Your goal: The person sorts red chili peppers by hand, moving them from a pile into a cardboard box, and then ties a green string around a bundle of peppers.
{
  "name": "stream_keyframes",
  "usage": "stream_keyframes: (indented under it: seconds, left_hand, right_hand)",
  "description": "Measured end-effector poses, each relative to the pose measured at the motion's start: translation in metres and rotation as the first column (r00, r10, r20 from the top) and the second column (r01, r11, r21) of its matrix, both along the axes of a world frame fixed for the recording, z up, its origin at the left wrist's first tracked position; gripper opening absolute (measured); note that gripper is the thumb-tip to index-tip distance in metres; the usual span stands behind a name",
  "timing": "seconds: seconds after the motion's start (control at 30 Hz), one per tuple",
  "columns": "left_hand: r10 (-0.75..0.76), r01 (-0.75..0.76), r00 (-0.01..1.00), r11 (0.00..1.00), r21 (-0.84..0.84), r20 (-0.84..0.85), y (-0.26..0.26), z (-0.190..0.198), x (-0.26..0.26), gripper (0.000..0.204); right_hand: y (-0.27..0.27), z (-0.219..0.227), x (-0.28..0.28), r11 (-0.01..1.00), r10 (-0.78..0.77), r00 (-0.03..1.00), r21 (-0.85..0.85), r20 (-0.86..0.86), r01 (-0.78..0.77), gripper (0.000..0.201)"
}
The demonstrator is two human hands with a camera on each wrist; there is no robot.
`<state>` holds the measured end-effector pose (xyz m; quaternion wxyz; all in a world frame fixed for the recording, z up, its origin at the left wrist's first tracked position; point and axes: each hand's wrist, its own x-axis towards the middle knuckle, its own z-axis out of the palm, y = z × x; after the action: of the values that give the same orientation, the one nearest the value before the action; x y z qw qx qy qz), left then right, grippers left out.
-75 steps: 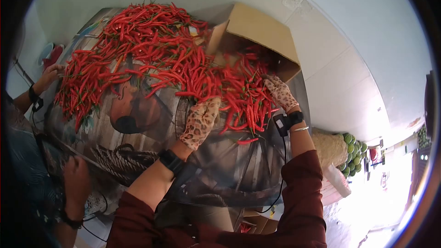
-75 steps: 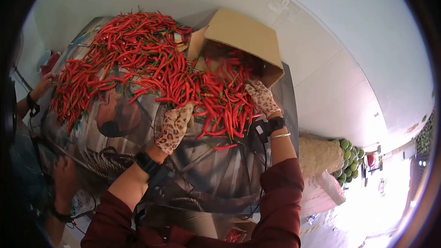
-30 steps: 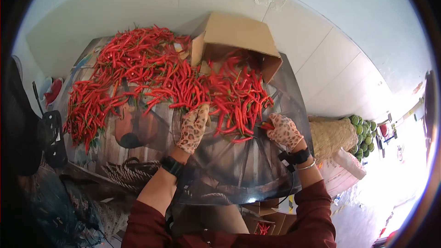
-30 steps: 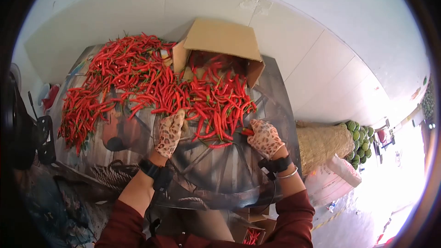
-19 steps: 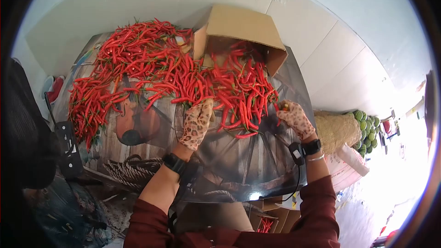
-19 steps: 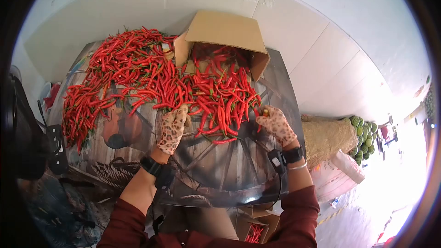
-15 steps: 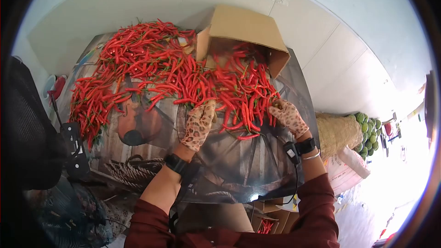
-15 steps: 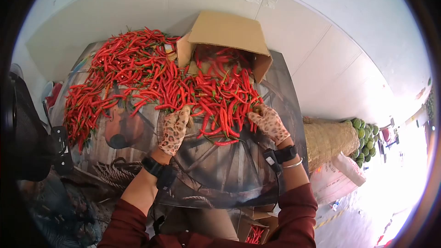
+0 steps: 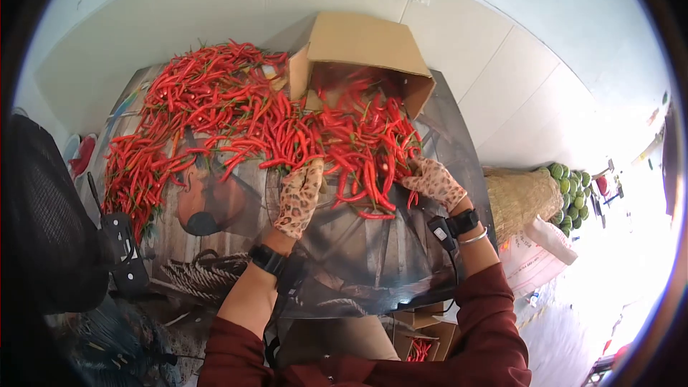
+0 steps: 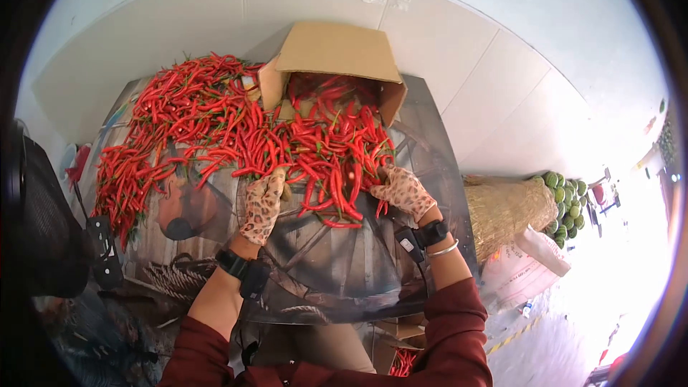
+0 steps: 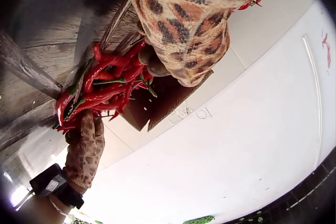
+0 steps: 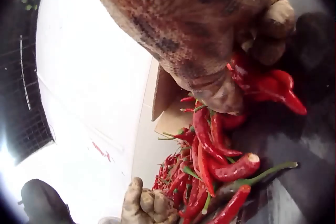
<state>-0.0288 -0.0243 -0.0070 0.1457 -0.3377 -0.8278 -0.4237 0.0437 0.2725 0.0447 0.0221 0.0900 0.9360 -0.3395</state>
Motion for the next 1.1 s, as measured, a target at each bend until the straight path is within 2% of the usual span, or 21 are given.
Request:
stream_keyframes:
  seconds: [0.03,0.07,0.13,0.17,0.2,0.23,0.27,0.3,0.33,0.37,0.4,0.47,0.53,0.57,0.6,0.67,0.7,0.83,0.9,1.03,1.1]
  left_hand:
    - [0.011,-0.013,0.996,1.000,-0.021,-0.089,-0.001,0.012,0.005,0.008]
    - [0.006,-0.008,0.996,1.000,-0.016,-0.091,0.001,0.012,0.004,0.008]
    - [-0.010,0.010,0.998,1.000,-0.003,-0.063,0.000,0.001,0.001,0.019]
    - [0.061,-0.075,0.979,0.995,-0.068,-0.197,-0.002,-0.008,0.000,0.020]
    - [0.064,-0.078,0.981,0.994,-0.070,-0.182,-0.006,-0.018,0.001,0.020]
    - [-0.012,0.013,1.000,0.999,0.041,-0.023,-0.007,-0.025,0.001,0.021]
    - [-0.111,0.090,0.987,0.982,0.168,0.118,-0.004,-0.026,-0.001,0.022]
    - [-0.011,0.023,0.992,0.996,0.089,-0.127,-0.001,0.003,0.006,0.010]
    - [-0.021,0.033,0.991,0.995,0.096,-0.131,0.002,0.002,0.005,0.010]
    - [-0.024,0.029,0.998,0.997,0.075,-0.063,0.000,0.002,0.006,0.011]
    - [-0.022,0.021,1.000,0.998,0.051,0.005,-0.001,0.004,0.005,0.011]
    - [-0.025,0.025,1.000,1.000,0.007,0.016,-0.001,0.009,0.003,0.008]
    - [0.003,0.011,0.987,0.996,0.086,-0.158,-0.001,0.009,0.006,0.005]
    - [0.077,-0.070,0.955,0.997,0.033,-0.288,0.001,0.012,0.007,0.006]
    - [0.071,-0.064,0.958,0.997,0.035,-0.277,0.001,0.009,0.005,0.006]
    - [-0.009,0.011,0.993,1.000,0.017,-0.117,0.000,0.003,0.000,0.009]
    - [0.024,-0.017,0.978,0.999,0.035,-0.208,-0.001,0.004,0.003,0.011]
    - [-0.017,0.023,0.987,0.999,0.037,-0.157,-0.003,0.005,0.006,0.012]
    - [0.000,0.019,0.980,0.996,0.092,-0.199,-0.001,0.003,0.006,0.012]
    - [-0.018,0.020,0.998,0.999,0.046,-0.058,-0.004,0.006,0.007,0.014]
    - [-0.090,0.091,0.996,0.989,0.114,-0.008,-0.004,0.003,0.005,0.015]
  right_hand:
    - [0.002,0.001,0.004,0.995,0.040,0.999,-0.089,-0.036,-0.043,0.050]
    - [0.003,0.000,0.008,0.980,0.081,0.994,-0.176,-0.073,-0.093,0.049]
    - [0.008,0.002,0.011,0.985,0.070,0.996,-0.156,-0.053,-0.077,0.045]
    - [0.000,0.019,0.016,0.968,-0.039,0.997,-0.247,0.060,0.053,0.042]
    - [-0.005,0.027,0.020,0.927,-0.143,0.973,-0.319,0.184,0.196,0.039]
    - [0.013,0.010,0.019,0.961,-0.062,0.997,-0.268,0.053,0.073,0.029]
    - [0.015,0.008,0.021,0.961,-0.069,0.996,-0.263,0.056,0.081,0.029]
    - [0.016,0.009,0.024,0.946,-0.068,0.997,-0.316,0.030,0.074,0.030]
    - [0.019,0.010,0.026,0.928,-0.066,0.998,-0.366,0.001,0.062,0.032]
    - [0.023,0.005,0.024,0.961,-0.043,0.996,-0.275,-0.074,0.021,0.034]
    - [0.028,0.004,0.026,0.962,-0.043,0.996,-0.271,-0.079,0.020,0.034]
    - [0.029,0.007,0.030,0.943,-0.134,0.988,-0.316,-0.071,0.105,0.036]
    - [0.025,0.014,0.033,0.914,-0.172,0.985,-0.378,-0.024,0.150,0.037]
    - [0.025,0.016,0.036,0.879,-0.216,0.976,-0.433,0.019,0.202,0.037]
    - [0.032,0.013,0.036,0.878,-0.223,0.975,-0.428,0.028,0.213,0.037]
    - [0.045,0.006,0.033,0.954,-0.137,0.990,-0.274,-0.045,0.119,0.038]
    - [0.047,0.006,0.034,0.984,-0.088,0.989,-0.167,-0.119,0.067,0.037]
    - [0.051,0.006,0.025,0.999,-0.047,0.994,-0.010,-0.096,0.046,0.039]
    - [0.038,0.015,0.022,0.973,-0.070,0.989,0.210,-0.133,0.097,0.038]
    - [0.028,0.025,0.025,0.961,-0.185,0.979,0.192,-0.089,0.199,0.038]
    - [0.026,0.027,0.029,0.925,-0.222,0.975,0.323,0.032,0.200,0.042]
